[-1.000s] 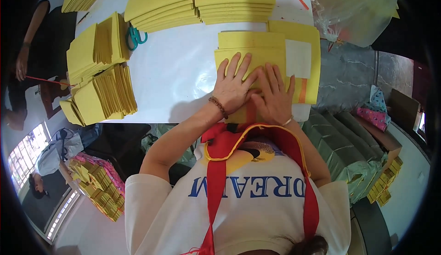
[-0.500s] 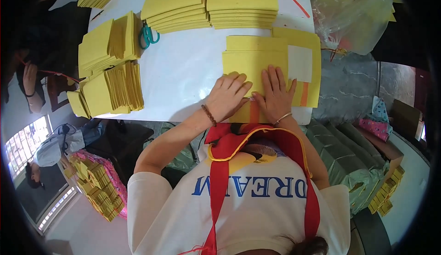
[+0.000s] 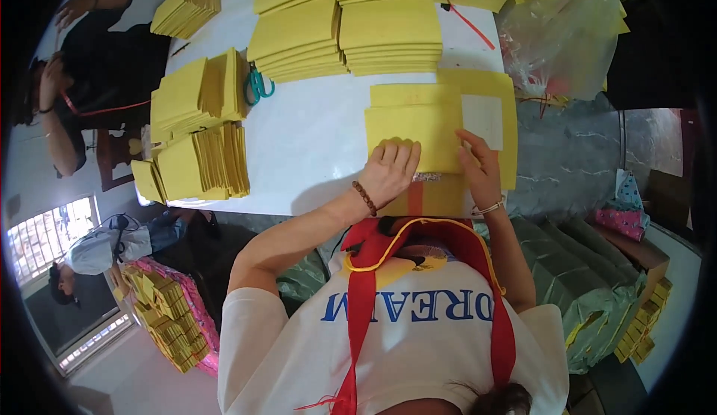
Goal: Folding and stacking sheets of yellow joss paper.
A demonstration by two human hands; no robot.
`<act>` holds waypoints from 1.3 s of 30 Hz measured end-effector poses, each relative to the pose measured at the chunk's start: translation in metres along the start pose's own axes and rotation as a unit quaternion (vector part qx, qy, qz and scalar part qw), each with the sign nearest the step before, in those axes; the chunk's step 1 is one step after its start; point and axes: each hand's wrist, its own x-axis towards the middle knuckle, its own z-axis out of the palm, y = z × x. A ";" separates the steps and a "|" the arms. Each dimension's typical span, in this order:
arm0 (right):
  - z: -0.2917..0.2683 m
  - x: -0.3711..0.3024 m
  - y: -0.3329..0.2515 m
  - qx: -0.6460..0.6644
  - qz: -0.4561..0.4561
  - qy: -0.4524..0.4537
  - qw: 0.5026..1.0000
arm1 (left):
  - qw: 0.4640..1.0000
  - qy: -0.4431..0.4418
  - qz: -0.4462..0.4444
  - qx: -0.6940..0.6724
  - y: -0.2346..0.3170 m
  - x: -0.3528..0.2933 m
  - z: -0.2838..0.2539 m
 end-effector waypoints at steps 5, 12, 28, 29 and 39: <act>-0.006 0.002 0.004 0.024 -0.002 0.063 0.998 | 0.972 -0.026 -0.038 -0.231 -0.032 0.011 -0.016; -0.011 0.005 0.004 0.097 0.004 0.123 0.988 | 0.965 0.214 -0.058 -0.142 -0.114 0.074 -0.085; 0.006 0.000 0.014 0.076 0.014 0.094 0.993 | 0.993 0.051 -0.103 0.023 -0.160 0.120 0.036; 0.007 0.001 0.013 0.076 0.014 0.093 0.993 | 0.993 0.051 -0.105 0.023 -0.161 0.117 0.038; 0.009 -0.001 0.012 0.084 0.046 0.095 0.991 | 0.982 -0.088 -0.143 -0.087 -0.159 0.118 0.023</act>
